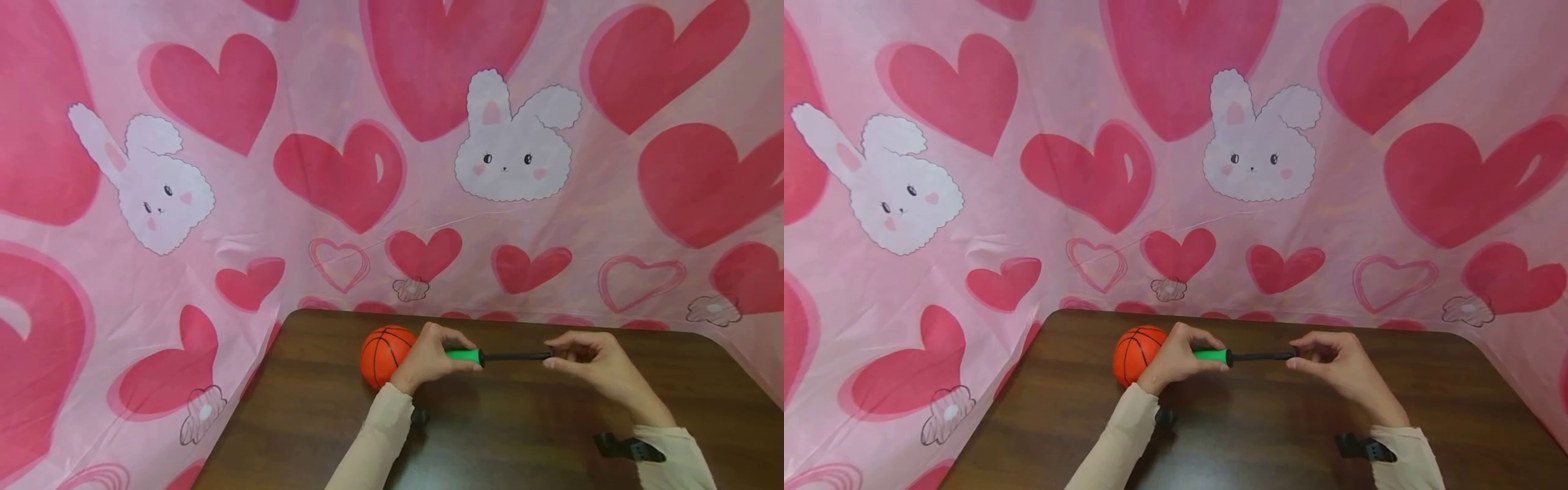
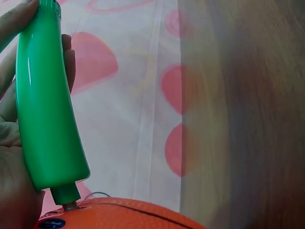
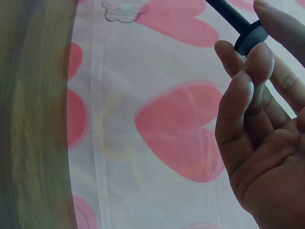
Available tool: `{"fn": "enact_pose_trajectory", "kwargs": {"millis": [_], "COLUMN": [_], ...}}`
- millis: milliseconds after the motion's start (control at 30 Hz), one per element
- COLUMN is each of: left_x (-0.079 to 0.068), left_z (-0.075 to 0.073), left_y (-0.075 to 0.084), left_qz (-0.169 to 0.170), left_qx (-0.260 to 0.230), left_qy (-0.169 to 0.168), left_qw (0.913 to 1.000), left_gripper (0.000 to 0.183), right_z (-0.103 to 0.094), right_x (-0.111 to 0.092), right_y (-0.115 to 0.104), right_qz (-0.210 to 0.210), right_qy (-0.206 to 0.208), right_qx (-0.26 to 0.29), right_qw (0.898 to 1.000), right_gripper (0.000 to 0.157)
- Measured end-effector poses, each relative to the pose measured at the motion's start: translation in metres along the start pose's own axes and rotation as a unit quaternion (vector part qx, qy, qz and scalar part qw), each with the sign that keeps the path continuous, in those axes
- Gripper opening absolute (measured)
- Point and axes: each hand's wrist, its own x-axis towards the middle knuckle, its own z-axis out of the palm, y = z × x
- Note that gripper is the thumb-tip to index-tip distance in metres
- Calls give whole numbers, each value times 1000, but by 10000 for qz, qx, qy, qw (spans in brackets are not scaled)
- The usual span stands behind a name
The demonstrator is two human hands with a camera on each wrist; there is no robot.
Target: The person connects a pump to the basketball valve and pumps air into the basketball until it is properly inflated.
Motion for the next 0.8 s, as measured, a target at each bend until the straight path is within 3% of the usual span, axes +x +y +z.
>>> {"fn": "enact_pose_trajectory", "kwargs": {"millis": [567,800], "left_x": [0,1], "left_z": [9,9], "left_y": [1,2], "left_qz": [104,117], "left_qx": [71,58], "left_qy": [-64,-131], "left_qw": [9999,9998], "left_gripper": [25,24], "right_z": [67,76], "right_x": [10,9], "right_y": [5,2], "right_qz": [166,300], "right_qy": [105,217], "right_qx": [198,223], "right_qw": [9996,9991], "right_gripper": [24,24]}}
